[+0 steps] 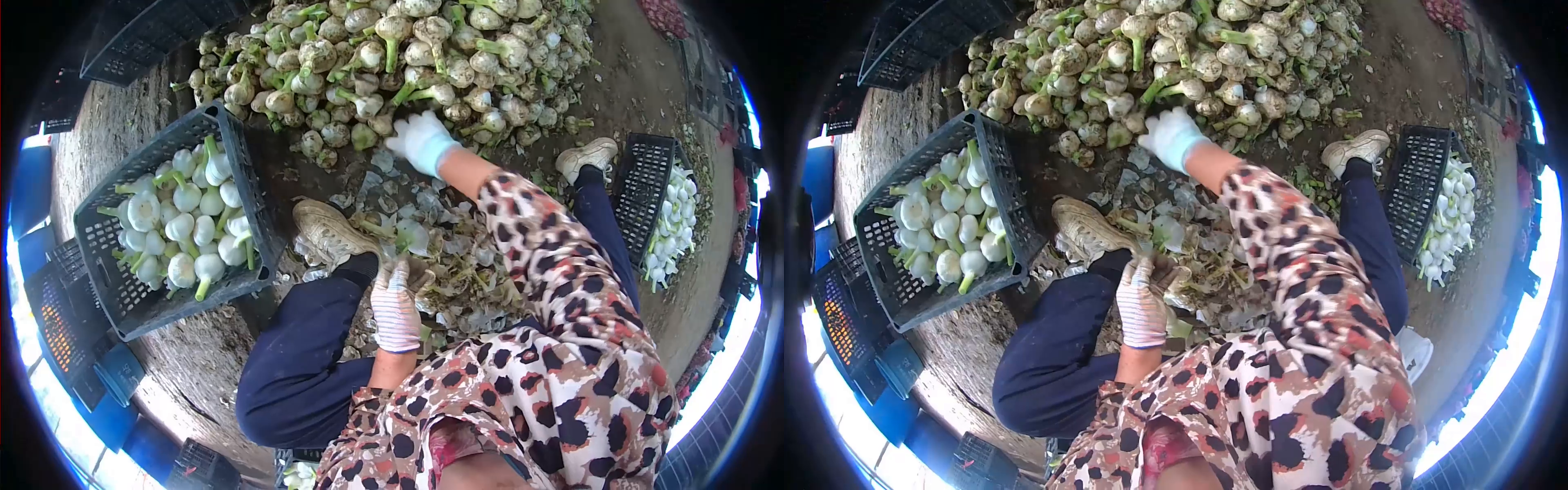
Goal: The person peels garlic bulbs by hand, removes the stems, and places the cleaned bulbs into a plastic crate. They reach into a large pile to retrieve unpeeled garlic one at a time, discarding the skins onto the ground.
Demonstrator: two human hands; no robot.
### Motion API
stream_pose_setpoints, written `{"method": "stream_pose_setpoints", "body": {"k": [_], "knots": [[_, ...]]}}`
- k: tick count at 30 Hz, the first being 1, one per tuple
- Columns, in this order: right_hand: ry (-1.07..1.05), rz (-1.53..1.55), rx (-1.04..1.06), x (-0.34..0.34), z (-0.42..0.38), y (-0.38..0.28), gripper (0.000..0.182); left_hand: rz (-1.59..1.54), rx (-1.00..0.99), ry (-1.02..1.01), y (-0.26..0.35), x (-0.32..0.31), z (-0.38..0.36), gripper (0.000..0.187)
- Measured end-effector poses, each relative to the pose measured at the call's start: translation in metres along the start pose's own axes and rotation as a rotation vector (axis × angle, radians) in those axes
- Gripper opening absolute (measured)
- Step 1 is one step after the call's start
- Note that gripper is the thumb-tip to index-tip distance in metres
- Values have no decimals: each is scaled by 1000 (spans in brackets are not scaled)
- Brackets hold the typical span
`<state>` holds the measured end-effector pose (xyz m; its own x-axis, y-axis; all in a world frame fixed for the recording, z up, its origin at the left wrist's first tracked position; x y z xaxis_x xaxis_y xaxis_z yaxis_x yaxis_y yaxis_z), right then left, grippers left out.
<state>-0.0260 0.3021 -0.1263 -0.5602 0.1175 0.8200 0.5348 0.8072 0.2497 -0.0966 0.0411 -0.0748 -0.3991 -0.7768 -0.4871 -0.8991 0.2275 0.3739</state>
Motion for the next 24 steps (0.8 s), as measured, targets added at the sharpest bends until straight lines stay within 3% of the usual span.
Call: {"method": "stream_pose_setpoints", "body": {"k": [1, 3, 5, 8, 9, 10, 12, 14, 15, 16, 18, 19, 22, 24], "knots": [[0, 145, -3, 6, -21, -6, 43, 42, -23, 4, 1, 1, 0, 29], [8, 504, -115, 13, -73, -29, 52, 43, -10, -11, 4, -6, 1, 49], [229, 842, -148, 29, -134, -58, 59, 44, 8, -139, 7, -14, 0, 60], [519, 928, -181, 42, -206, -98, 65, 32, -14, -360, 3, -23, -11, 81], [474, 1195, -146, 37, -219, -100, 64, 94, -56, -366, 9, -25, -18, 81], [249, 1673, -253, 48, -236, -93, 56, 158, -101, -380, 14, -28, -24, 81], [394, 2143, -409, 19, -244, -90, 51, 197, -214, -458, 17, -41, -43, 93], [377, 2090, -397, 32, -259, -78, 55, 480, -352, -519, 12, -41, -48, 97], [374, 2088, -361, 38, -261, -79, 53, 769, -581, -519, 9, -37, -49, 99], [369, 2086, -321, 43, -262, -80, 51, 768, -590, -537, 10, -44, -57, 99], [375, 2131, -311, 46, -272, -82, 48, 1194, -1045, -607, 16, -61, -87, 99], [362, 2184, -299, 47, -275, -84, 45, 1205, -1156, -613, 16, -61, -92, 101], [352, 2267, -225, 46, -289, -87, 40, 1266, -1178, -653, 15, -58, -106, 100], [434, 2260, -57, 46, -297, -87, 38, 1289, -1222, -646, 10, -58, -113, 99]]}}
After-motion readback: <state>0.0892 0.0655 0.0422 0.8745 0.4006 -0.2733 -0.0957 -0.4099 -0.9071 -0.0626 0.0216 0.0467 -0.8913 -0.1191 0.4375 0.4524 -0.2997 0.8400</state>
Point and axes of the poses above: each hand's wrist, its own z-axis towards the middle knuckle, its own x-axis out of the back of the hand, y = z × x, the point moved 4 cm from there along z, towards the middle knuckle, and after that the axes turned 13 degrees about -z, right-handed, at the moved point
